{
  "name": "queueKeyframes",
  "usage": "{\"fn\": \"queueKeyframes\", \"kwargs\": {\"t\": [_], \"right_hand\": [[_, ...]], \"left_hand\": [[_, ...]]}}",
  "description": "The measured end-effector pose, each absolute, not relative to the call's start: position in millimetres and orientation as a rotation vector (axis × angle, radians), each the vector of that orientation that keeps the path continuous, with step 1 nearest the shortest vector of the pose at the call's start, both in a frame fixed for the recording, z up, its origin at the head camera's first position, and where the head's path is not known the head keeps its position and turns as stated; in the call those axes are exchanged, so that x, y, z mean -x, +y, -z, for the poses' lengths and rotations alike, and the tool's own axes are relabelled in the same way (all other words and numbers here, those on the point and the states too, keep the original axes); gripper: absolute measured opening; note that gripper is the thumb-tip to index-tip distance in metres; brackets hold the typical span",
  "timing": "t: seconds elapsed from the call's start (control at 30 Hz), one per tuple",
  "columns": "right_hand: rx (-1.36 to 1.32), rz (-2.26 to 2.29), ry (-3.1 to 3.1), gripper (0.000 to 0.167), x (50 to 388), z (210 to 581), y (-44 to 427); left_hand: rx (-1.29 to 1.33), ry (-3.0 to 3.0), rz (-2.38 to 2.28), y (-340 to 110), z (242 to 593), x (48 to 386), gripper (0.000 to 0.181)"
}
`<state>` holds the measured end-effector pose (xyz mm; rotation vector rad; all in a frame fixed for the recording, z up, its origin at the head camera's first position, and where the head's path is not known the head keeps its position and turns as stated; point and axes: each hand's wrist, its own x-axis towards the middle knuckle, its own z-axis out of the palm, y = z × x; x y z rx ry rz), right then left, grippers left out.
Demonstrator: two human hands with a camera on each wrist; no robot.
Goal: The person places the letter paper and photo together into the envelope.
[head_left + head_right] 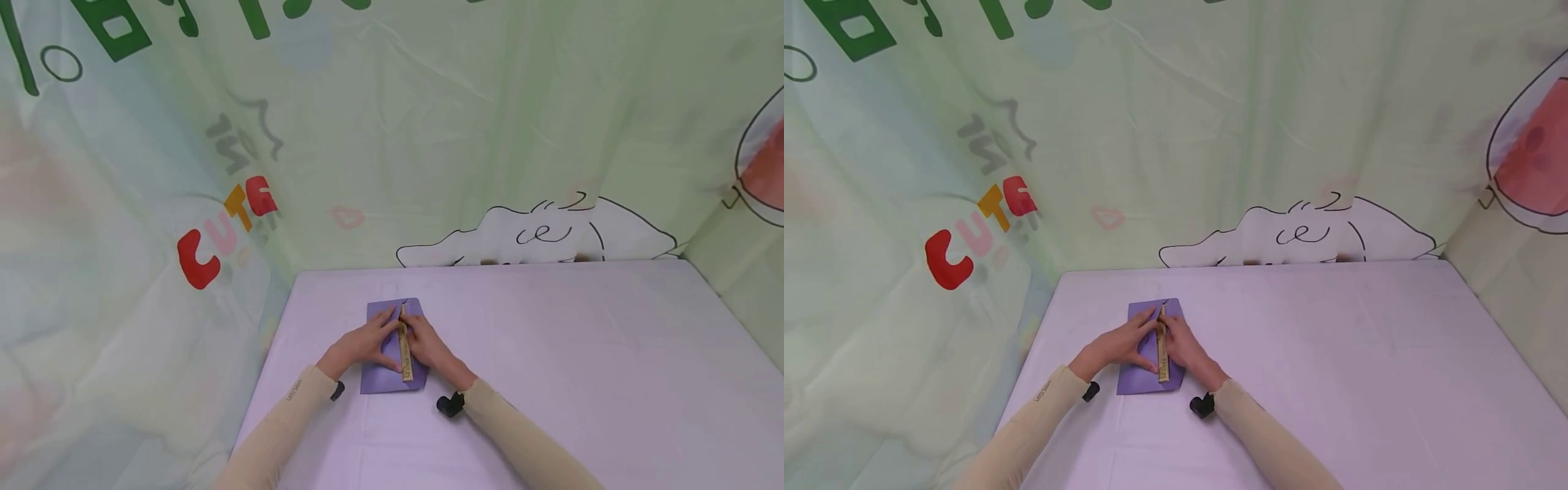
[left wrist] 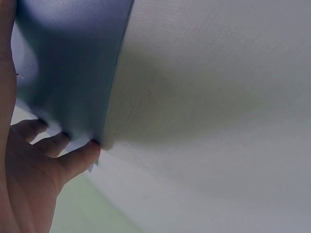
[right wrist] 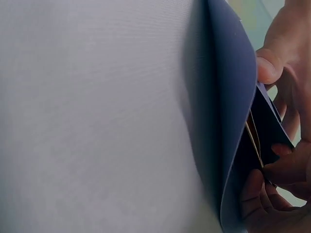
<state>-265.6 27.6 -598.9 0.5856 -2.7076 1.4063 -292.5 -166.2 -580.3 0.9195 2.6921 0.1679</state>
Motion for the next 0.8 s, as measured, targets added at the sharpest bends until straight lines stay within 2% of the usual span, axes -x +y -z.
{"fn": "queueKeyframes", "kwargs": {"t": [0.53, 0.8], "right_hand": [[-0.617, -1.326, -2.668, 0.039, 263.5, 600.2, 19.8], [-0.59, -1.387, -2.658, 0.037, 260.2, 600.3, 27.2]], "left_hand": [[-0.926, 2.685, -0.139, -163.9, 576.9, 289.6, 0.111], [-0.915, 2.68, -0.129, -164.1, 574.5, 289.9, 0.105]]}}
